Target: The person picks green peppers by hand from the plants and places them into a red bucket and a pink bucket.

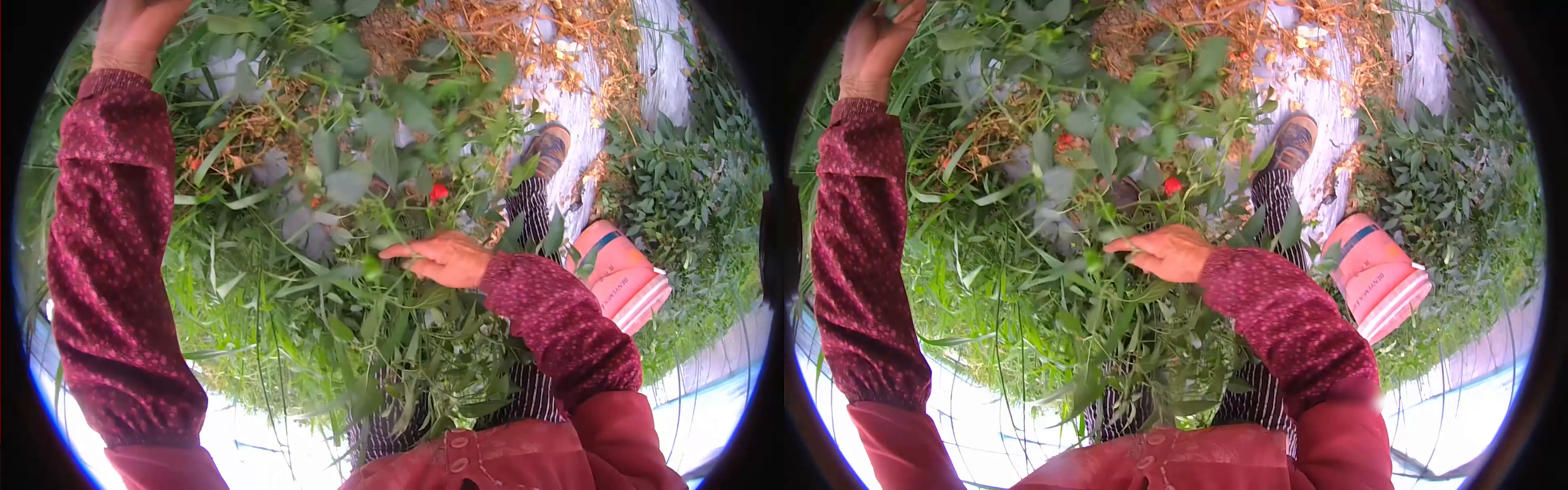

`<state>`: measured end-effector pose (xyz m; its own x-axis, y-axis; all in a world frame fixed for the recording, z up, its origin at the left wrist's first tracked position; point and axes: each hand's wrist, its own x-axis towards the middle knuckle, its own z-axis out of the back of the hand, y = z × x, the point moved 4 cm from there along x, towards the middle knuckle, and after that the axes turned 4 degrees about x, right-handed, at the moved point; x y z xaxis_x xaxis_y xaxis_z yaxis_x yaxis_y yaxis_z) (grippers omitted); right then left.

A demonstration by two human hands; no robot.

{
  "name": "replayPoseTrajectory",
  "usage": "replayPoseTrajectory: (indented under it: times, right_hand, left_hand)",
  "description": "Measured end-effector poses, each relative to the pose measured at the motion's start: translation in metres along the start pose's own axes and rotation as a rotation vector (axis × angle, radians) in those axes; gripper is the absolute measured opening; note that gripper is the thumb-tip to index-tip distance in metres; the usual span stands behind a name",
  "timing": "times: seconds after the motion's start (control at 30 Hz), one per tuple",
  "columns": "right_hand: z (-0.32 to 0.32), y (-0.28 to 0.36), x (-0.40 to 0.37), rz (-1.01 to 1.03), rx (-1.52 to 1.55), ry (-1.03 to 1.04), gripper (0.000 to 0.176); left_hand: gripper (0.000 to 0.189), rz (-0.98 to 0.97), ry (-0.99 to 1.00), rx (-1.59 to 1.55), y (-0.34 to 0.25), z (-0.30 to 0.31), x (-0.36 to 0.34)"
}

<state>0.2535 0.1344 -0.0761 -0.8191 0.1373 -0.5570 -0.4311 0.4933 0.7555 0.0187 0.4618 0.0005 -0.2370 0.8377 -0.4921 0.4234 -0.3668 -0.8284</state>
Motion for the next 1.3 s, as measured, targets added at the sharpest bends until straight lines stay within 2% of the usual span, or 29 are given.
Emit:
replayPoseTrajectory:
  times: [0.03, 0.07, 0.1, 0.17, 0.2, 0.23, 0.3, 0.33, 0.5, 0.57, 0.63, 0.7, 0.77, 0.8, 0.87, 0.97, 1.03, 1.1, 1.13, 1.23, 1.3]
  right_hand:
    - [0.001, -0.005, -0.011, 0.022, 0.036, -0.061, 0.035]
    - [-0.003, -0.013, -0.018, 0.214, -0.072, -0.220, 0.033]
    - [-0.010, -0.026, -0.023, 0.203, -0.075, -0.219, 0.033]
    - [-0.011, -0.033, -0.030, 0.262, 0.220, -0.305, 0.035]
    - [-0.012, -0.034, -0.031, 0.228, 0.337, -0.364, 0.036]
    - [-0.015, -0.031, -0.034, 0.223, 0.339, -0.364, 0.036]
    - [-0.005, -0.019, -0.042, 0.111, 0.946, -0.535, 0.033]
    - [-0.005, -0.024, -0.044, 0.086, 0.960, -0.558, 0.034]
    - [0.009, -0.042, -0.050, 0.074, 1.123, -0.752, 0.034]
    - [0.012, -0.051, -0.051, 0.182, 1.352, -0.836, 0.034]
    - [0.013, -0.052, -0.052, 0.186, 1.382, -0.819, 0.034]
    - [0.013, -0.050, -0.050, 0.149, 1.436, -0.807, 0.036]
    - [0.014, -0.044, -0.050, 0.129, 1.447, -0.826, 0.037]
    - [0.014, -0.045, -0.050, 0.144, 1.440, -0.820, 0.037]
    - [0.014, -0.050, -0.051, 0.161, 1.447, -0.794, 0.036]
    - [0.013, -0.051, -0.050, 0.223, 1.477, -0.824, 0.034]
    - [0.013, -0.052, -0.051, 0.233, 1.477, -0.809, 0.034]
    - [0.012, -0.050, -0.052, 0.133, 1.429, -0.817, 0.038]
    - [0.008, -0.057, -0.049, 0.197, 1.470, -0.759, 0.033]
    - [0.007, -0.049, -0.046, 0.171, 1.459, -0.784, 0.031]
    - [0.008, -0.050, -0.047, 0.171, 1.469, -0.820, 0.029]
  left_hand:
    - [0.020, -0.041, -0.254, 0.143, 0.004, -0.007, -0.013]
    - [0.020, -0.032, -0.255, 0.133, 0.008, -0.006, -0.019]
    - [0.021, 0.029, -0.149, 0.183, 0.016, -0.007, -0.023]
    - [0.026, 0.142, 0.069, 0.287, 0.037, -0.006, -0.032]
    - [0.029, 0.202, 0.178, 0.341, 0.049, -0.003, -0.038]
    - [0.033, 0.261, 0.288, 0.395, 0.062, 0.000, -0.045]
    - [0.042, 0.374, 0.512, 0.500, 0.088, 0.004, -0.061]
    - [0.046, 0.431, 0.625, 0.552, 0.099, 0.005, -0.070]
    - [0.029, 0.279, 0.449, 0.826, 0.105, 0.017, -0.134]
    - [0.030, 0.453, 0.657, 0.362, 0.129, 0.050, -0.169]
    - [0.029, 0.626, 0.599, 0.701, 0.155, 0.047, -0.212]
    - [0.028, 0.380, 0.741, 1.026, 0.196, 0.041, -0.236]
    - [0.028, 0.834, 0.352, 0.893, 0.245, 0.052, -0.244]
    - [0.028, 0.825, 0.352, 0.889, 0.255, 0.047, -0.240]
    - [0.024, 0.922, 0.289, 0.530, 0.272, 0.037, -0.240]
    - [0.023, 0.921, 0.226, 0.358, 0.279, 0.029, -0.247]
    - [0.026, 0.846, 0.204, 0.437, 0.284, 0.040, -0.249]
    - [0.027, 0.820, 0.210, 0.546, 0.270, 0.035, -0.243]
    - [0.025, 0.878, 0.134, 0.565, 0.264, 0.032, -0.245]
    - [0.020, 0.786, 0.196, 0.408, 0.269, 0.027, -0.237]
    - [0.015, 0.827, 0.241, 0.371, 0.276, 0.026, -0.231]
